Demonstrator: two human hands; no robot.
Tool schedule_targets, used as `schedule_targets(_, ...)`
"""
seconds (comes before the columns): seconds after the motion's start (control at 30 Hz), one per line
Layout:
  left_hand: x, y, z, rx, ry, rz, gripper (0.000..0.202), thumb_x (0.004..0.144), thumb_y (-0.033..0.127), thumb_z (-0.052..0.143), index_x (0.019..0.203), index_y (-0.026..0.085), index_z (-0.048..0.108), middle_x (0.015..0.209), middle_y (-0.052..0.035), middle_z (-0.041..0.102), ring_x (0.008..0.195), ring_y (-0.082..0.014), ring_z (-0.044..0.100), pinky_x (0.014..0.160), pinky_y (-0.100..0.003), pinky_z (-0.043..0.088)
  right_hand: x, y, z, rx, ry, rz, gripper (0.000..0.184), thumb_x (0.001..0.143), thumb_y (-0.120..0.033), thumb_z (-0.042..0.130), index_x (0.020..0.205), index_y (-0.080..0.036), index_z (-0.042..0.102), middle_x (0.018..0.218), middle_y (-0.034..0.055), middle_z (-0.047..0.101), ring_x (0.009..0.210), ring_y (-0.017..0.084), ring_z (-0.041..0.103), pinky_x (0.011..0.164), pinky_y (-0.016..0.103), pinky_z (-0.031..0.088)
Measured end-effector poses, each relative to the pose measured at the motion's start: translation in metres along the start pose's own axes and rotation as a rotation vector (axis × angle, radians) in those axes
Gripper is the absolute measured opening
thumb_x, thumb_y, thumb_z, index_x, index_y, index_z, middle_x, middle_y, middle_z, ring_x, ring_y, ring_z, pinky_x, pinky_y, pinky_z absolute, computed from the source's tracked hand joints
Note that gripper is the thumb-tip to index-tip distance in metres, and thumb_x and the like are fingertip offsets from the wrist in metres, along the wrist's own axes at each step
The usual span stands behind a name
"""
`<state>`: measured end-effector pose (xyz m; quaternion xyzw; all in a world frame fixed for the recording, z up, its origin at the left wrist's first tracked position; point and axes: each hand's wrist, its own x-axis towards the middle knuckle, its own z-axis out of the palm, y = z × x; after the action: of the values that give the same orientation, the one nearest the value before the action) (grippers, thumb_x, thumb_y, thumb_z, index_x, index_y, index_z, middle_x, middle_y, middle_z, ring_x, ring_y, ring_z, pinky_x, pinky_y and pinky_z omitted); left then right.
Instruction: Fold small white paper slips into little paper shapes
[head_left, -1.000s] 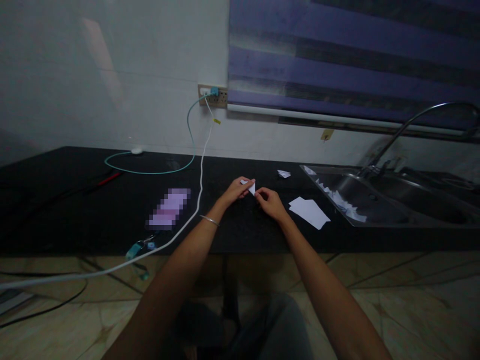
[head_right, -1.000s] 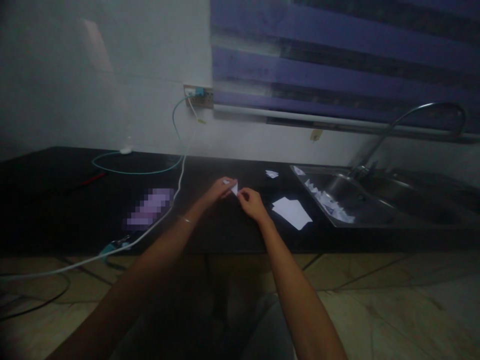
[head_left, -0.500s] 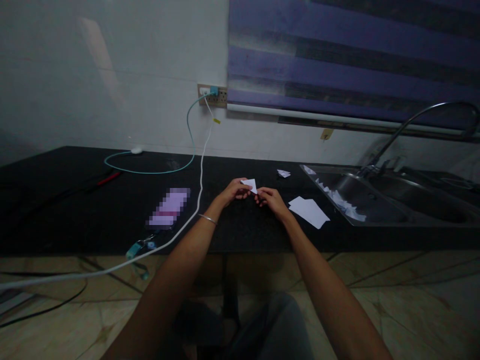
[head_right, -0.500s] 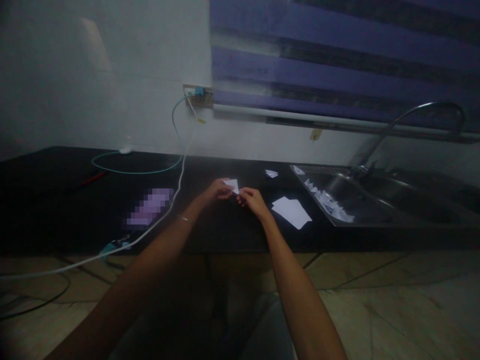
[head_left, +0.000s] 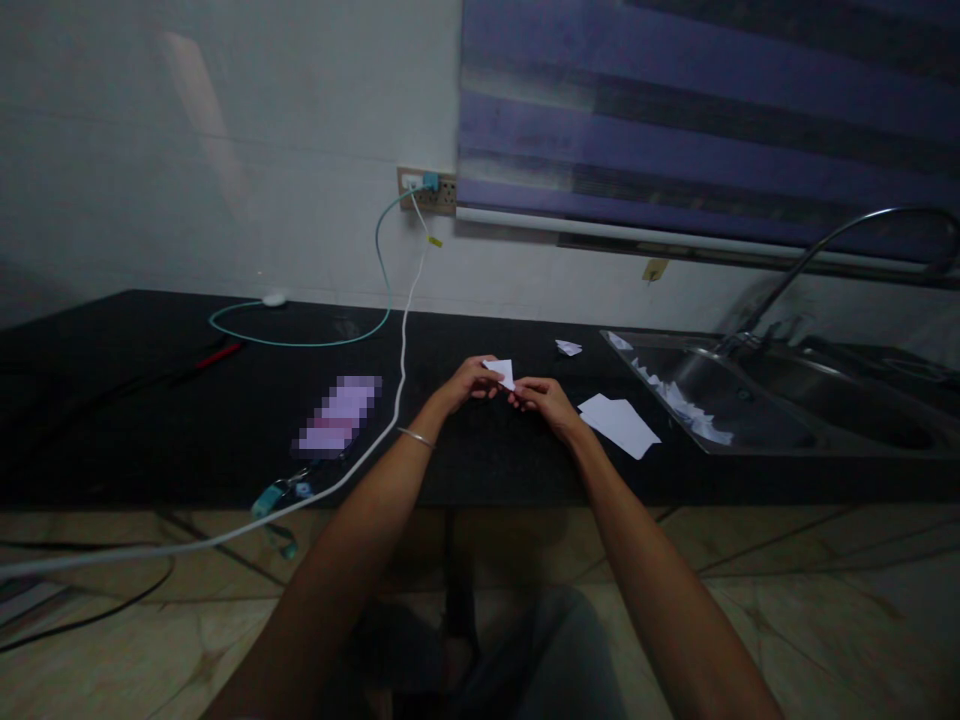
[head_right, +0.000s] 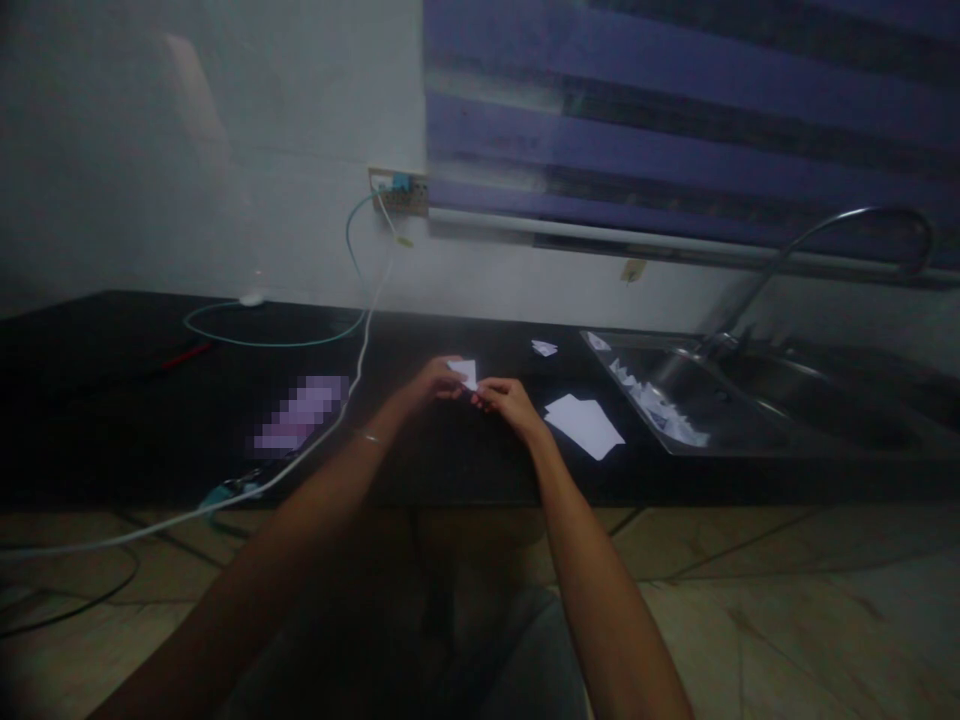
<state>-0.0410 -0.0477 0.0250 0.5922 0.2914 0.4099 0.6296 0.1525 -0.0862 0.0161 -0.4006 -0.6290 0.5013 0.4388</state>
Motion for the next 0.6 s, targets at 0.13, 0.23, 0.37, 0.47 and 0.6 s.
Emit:
schedule_targets(0.13,-0.0003,0.0008,0.0004,-0.001,-0.014,0.018,0.034,0.062,0.029,0.074,0.085,0.014,0.055,0.064,0.0005,0.06,0.048,-0.0069,0.053,0.044,-0.017,0.024,-0.0013,-0.0009,0.0,-0.005,-0.009,-0.018,0.023,0.076,-0.04,0.07,0.077,-0.017,0.073,0.075,0.0024,0.068,0.066,0.012,0.056,0.061,0.023,0.039)
schedule_targets(0.23,-0.0012,0.002,0.0011,0.008,-0.02,0.03,0.034,0.063,0.029,0.074,0.086,0.014,0.055,0.063,0.0007,0.059,0.047,-0.0069,0.053,0.043,-0.017,0.023,-0.0026,-0.0017,0.0002,-0.016,-0.003,-0.029,0.026,0.076,-0.042,0.07,0.076,-0.017,0.073,0.075,0.0027,0.068,0.066,0.012,0.056,0.06,0.024,0.039)
schedule_targets(0.37,-0.0011,0.0031,0.0017,0.042,-0.012,0.03,0.033,0.062,0.03,0.074,0.083,0.014,0.055,0.06,0.0011,0.059,0.045,-0.0069,0.052,0.042,-0.017,0.023,-0.0026,-0.0013,0.0007,-0.065,0.007,-0.04,0.029,0.076,-0.045,0.07,0.078,-0.016,0.073,0.073,0.0029,0.068,0.065,0.013,0.056,0.06,0.024,0.04)
schedule_targets(0.47,-0.0003,0.003,0.0019,0.063,-0.009,0.018,0.034,0.061,0.031,0.075,0.082,0.014,0.055,0.06,0.0008,0.059,0.044,-0.0068,0.052,0.042,-0.017,0.022,-0.0005,0.0014,0.0011,-0.119,0.032,-0.039,0.028,0.076,-0.044,0.069,0.076,-0.016,0.072,0.069,0.0024,0.068,0.061,0.012,0.055,0.059,0.024,0.04)
schedule_targets(0.6,-0.0004,0.0027,0.0028,0.061,-0.033,0.026,0.035,0.067,0.038,0.075,0.082,0.014,0.054,0.062,-0.0001,0.061,0.045,-0.007,0.053,0.041,-0.018,0.022,0.0021,0.0057,0.0016,-0.168,0.064,-0.051,0.023,0.076,-0.038,0.066,0.072,-0.016,0.07,0.066,0.0009,0.066,0.057,0.011,0.053,0.058,0.024,0.039)
